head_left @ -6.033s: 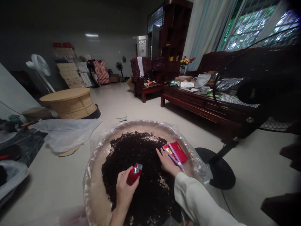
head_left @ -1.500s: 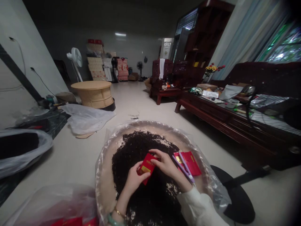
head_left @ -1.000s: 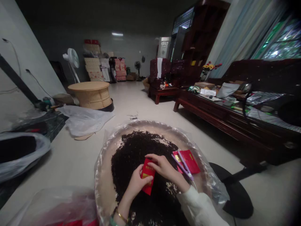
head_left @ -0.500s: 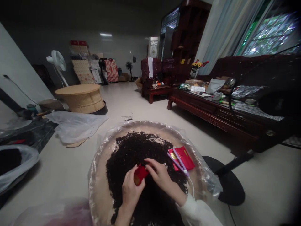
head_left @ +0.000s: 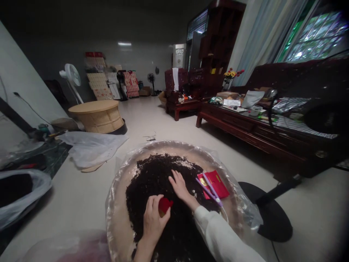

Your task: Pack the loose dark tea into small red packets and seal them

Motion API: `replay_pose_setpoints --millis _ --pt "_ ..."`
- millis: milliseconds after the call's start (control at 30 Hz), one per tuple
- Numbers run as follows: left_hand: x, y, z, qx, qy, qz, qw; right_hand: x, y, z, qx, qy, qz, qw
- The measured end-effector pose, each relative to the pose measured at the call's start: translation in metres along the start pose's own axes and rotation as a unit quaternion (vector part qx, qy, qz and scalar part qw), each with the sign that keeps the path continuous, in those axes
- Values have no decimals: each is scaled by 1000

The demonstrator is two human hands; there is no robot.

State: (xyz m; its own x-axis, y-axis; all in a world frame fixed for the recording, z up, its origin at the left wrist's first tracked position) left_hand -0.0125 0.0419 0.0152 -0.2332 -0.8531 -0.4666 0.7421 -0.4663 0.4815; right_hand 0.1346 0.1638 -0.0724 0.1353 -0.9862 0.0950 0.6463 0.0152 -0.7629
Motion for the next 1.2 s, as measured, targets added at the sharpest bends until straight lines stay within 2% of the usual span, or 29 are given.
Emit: replay_pose_setpoints --millis 133,200,267,433,533,633,767,867,967,1033,1167,1200 --pt "1 0 0 -44 2 -6 999 16 -63 2 108 9 152 982" --pt "1 -1 1 -69 4 -5 998 22 -79 7 148 24 187 971" --pt "1 0 3 -86 8 -6 996 24 -85 13 158 36 201 966" --pt "-1 2 6 -88 10 1 996 22 -77 27 101 50 196 974" --pt "-3 2 9 -65 15 13 998 16 -61 37 -53 52 162 984" --pt "-6 3 11 -35 23 15 999 7 -39 41 -227 60 104 967" --pt "-10 6 14 -22 31 13 999 1 -18 35 -320 43 48 945" --pt "-14 8 12 -17 23 15 999 1 -8 28 -392 5 12 920" --pt "-16 11 11 -15 21 15 1000 6 -10 27 -464 -39 1 885" --pt "-18 12 10 -14 22 14 1000 11 -17 28 -515 -67 1 855" --pt "-20 14 9 -14 22 8 1000 26 -42 27 -620 -110 -2 777" --pt "-21 15 9 -13 24 8 1000 30 -49 28 -631 -111 2 768"
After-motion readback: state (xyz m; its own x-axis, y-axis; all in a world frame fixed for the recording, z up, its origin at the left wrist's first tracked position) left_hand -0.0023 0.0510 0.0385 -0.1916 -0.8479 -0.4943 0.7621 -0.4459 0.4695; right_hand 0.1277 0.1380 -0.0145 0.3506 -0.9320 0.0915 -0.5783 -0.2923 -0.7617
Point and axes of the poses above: each hand's wrist, its own x-axis away from the middle knuckle, its own z-axis out of the back of the hand, y = z × x, the point moved 8 cm from there along -x, towards the middle knuckle, and after that the axes turned 12 degrees about -y, right-handed, at the moved point
